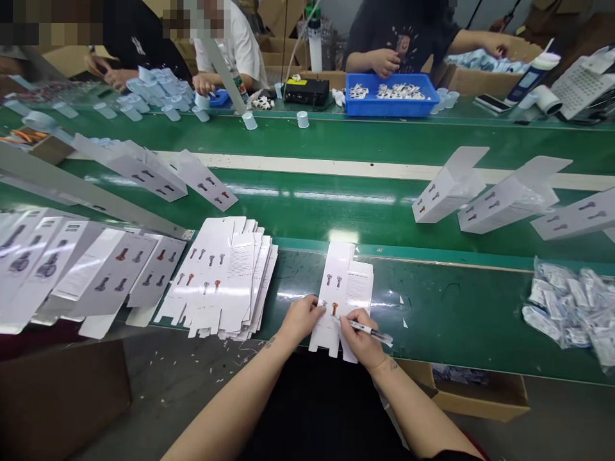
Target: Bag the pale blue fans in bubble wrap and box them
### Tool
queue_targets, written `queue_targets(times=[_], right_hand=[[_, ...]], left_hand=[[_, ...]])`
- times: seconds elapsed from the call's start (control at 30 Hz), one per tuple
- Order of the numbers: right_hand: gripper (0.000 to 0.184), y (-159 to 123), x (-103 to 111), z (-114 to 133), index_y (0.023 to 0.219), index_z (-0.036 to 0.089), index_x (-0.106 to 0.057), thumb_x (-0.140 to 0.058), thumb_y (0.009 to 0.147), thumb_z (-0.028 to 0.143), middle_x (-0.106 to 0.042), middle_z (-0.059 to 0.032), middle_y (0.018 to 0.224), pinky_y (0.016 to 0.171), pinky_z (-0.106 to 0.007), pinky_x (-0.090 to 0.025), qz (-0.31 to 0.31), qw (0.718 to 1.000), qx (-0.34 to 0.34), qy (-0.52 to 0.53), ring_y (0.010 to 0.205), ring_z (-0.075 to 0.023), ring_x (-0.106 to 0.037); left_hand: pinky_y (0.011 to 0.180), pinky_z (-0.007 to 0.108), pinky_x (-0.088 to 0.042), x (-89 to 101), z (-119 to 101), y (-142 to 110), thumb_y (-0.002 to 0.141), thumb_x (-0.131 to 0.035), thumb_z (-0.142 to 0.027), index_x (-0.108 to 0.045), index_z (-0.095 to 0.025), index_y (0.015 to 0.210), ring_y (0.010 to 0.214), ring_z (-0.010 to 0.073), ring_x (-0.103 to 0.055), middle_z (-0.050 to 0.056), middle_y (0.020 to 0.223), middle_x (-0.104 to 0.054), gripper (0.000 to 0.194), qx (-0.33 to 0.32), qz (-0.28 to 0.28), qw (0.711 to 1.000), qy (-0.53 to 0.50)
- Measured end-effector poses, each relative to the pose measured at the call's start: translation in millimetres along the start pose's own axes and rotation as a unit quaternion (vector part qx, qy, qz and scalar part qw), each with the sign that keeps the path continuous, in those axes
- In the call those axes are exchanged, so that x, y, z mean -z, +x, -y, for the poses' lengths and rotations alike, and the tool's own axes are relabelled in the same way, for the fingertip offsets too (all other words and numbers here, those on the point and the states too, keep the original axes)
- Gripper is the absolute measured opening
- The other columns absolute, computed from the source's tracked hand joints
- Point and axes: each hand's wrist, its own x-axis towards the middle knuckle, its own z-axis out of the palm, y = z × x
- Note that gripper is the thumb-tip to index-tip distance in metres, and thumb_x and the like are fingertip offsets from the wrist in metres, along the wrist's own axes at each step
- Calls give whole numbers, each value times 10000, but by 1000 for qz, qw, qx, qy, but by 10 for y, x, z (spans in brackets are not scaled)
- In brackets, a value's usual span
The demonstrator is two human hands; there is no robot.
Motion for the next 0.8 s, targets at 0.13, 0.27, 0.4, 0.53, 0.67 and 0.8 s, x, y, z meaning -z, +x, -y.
queue_targets(times=[0.13,0.27,0.4,0.53,0.67,0.8], right_hand=[[213,-133,-35,4,689,230,-553,-571,837,381,-549,29,549,483,-264,-429,50,999,19,-7,473,-134,-514],[236,-120,-30,-8,650,232,-520,-539,838,373,-518,30,527,475,-265,-411,59,998,28,-8,463,-133,-492],[235,-97,-35,4,645,231,-521,-549,831,370,-506,36,515,462,-260,-390,73,997,29,-3,446,-125,-472],[221,-105,-69,6,664,230,-550,-581,821,382,-514,39,517,479,-261,-390,82,996,19,8,465,-130,-491],[224,-112,-51,-26,660,227,-555,-598,812,386,-522,33,534,491,-269,-394,60,997,0,38,476,-134,-484],[245,-108,-11,-100,654,227,-513,-552,843,380,-511,21,571,534,-291,-413,-14,995,-34,90,537,-154,-488]], left_hand=[[676,280,-407,-83,24,53,781,-628,-325,-692,-191,864,881,241,-639,80,896,-715,170,23,-15,1000,-6],[622,255,-384,-85,50,70,752,-664,-321,-684,-196,789,797,194,-635,45,839,-713,131,33,-19,999,-19],[616,258,-378,-113,62,84,749,-661,-321,-672,-197,777,785,193,-622,41,824,-705,127,39,-28,999,-26],[620,266,-379,-118,67,97,749,-656,-322,-659,-195,748,794,203,-617,47,823,-698,127,43,-26,998,-30],[616,261,-391,-110,61,120,726,-677,-310,-655,-193,724,785,200,-619,46,813,-697,120,49,-17,998,-42],[629,267,-409,-103,39,100,701,-686,-286,-647,-191,725,811,212,-622,51,831,-696,106,59,-25,996,-63]])
